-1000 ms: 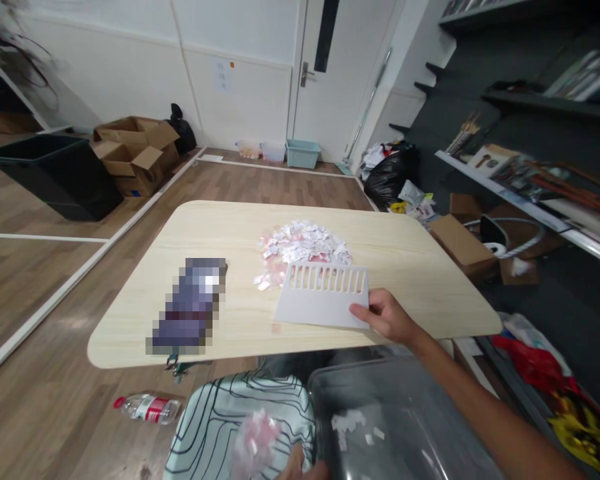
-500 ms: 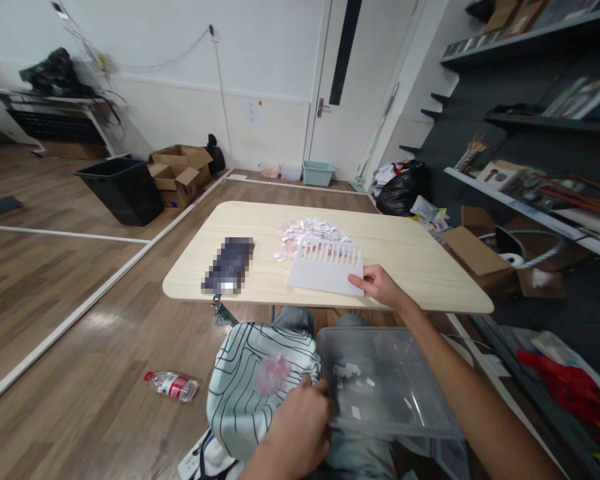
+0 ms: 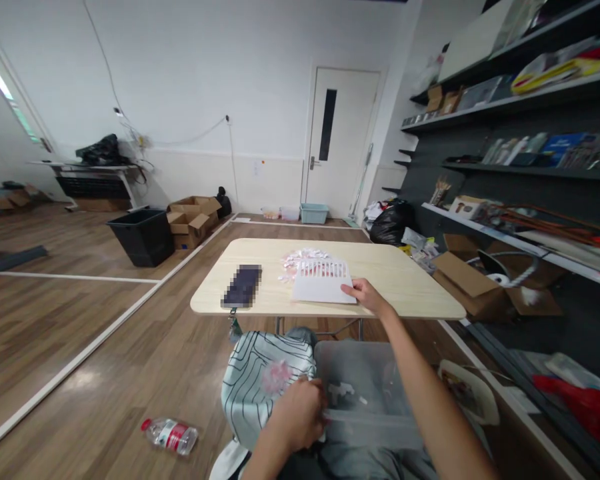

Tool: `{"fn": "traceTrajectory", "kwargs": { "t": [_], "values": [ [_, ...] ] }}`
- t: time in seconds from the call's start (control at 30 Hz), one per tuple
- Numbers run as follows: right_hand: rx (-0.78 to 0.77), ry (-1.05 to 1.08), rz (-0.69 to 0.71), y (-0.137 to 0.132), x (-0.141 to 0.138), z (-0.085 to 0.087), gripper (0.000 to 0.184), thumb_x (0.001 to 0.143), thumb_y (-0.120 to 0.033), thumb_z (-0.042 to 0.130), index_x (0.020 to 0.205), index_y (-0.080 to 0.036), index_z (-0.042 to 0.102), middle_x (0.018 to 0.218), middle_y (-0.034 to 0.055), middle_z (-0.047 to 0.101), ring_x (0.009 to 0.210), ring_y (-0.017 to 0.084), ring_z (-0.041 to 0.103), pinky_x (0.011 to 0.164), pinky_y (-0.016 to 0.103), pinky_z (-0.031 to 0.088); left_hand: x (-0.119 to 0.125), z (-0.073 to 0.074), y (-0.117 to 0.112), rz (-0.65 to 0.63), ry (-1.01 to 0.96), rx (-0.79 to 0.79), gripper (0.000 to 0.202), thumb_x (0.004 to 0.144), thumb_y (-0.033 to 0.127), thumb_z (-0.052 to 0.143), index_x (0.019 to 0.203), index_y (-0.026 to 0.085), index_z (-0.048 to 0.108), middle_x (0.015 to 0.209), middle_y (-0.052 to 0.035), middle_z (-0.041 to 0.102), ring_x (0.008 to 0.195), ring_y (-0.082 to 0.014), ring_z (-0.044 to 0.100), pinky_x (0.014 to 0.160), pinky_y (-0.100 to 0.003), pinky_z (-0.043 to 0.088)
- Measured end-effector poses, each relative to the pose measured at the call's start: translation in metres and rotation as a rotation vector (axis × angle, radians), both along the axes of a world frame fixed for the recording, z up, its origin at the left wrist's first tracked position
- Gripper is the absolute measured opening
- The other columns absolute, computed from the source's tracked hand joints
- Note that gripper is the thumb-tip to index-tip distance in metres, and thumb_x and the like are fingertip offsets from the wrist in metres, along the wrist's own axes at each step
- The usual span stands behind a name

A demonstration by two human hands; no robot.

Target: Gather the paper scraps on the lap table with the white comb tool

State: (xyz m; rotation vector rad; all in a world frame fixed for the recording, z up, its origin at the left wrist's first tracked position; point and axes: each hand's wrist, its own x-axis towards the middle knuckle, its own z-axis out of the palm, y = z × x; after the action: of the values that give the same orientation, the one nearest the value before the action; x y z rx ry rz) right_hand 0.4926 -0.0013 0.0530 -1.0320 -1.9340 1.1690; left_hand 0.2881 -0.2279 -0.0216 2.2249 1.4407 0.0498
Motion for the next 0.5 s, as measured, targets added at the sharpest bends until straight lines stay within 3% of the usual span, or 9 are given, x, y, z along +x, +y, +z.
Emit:
{"fn": "traceTrajectory", "kwargs": {
  "t": [0.13,0.27,0.5],
  "values": [
    [0.022,0.067,-0.062,-0.003,-0.001,0.003,0.064,0.064,-0.079,0.074,0.065,-0.015,0.065,0.057,0.0007,0.055,0.057,0.012,0.04,0.051,0.027,0.027,0.009,-0.007,-0.008,0.009,-0.072,0.024,0.019,0.086,0.027,0.062,0.096,0.022,0.078,0.116,-0.011,0.072,0.113,-0.0284,0.064,0.099,-0.037,0.049],
    [0.007,0.021,-0.02,-0.001,-0.001,0.001,0.064,0.063,-0.079,0.074,0.063,-0.015,0.064,0.055,-0.0002,0.053,0.055,0.011,0.038,0.05,0.026,0.026,0.011,-0.011,-0.009,-0.011,-0.08,0.029,0.021,0.086,0.026,0.061,0.097,0.023,0.079,0.114,-0.0115,0.073,0.113,-0.0284,0.063,0.101,-0.039,0.048],
    [0.027,-0.029,0.021,0.004,0.003,-0.006,0.063,0.067,-0.078,0.072,0.06,-0.016,0.062,0.051,-0.0013,0.05,0.052,0.011,0.038,0.05,0.026,0.028,0.002,-0.001,0.01,-0.038,-0.024,0.066,0.024,0.084,0.03,0.062,0.096,0.019,0.08,0.11,-0.0143,0.075,0.106,-0.0289,0.067,0.099,-0.04,0.05]
  ]
}}
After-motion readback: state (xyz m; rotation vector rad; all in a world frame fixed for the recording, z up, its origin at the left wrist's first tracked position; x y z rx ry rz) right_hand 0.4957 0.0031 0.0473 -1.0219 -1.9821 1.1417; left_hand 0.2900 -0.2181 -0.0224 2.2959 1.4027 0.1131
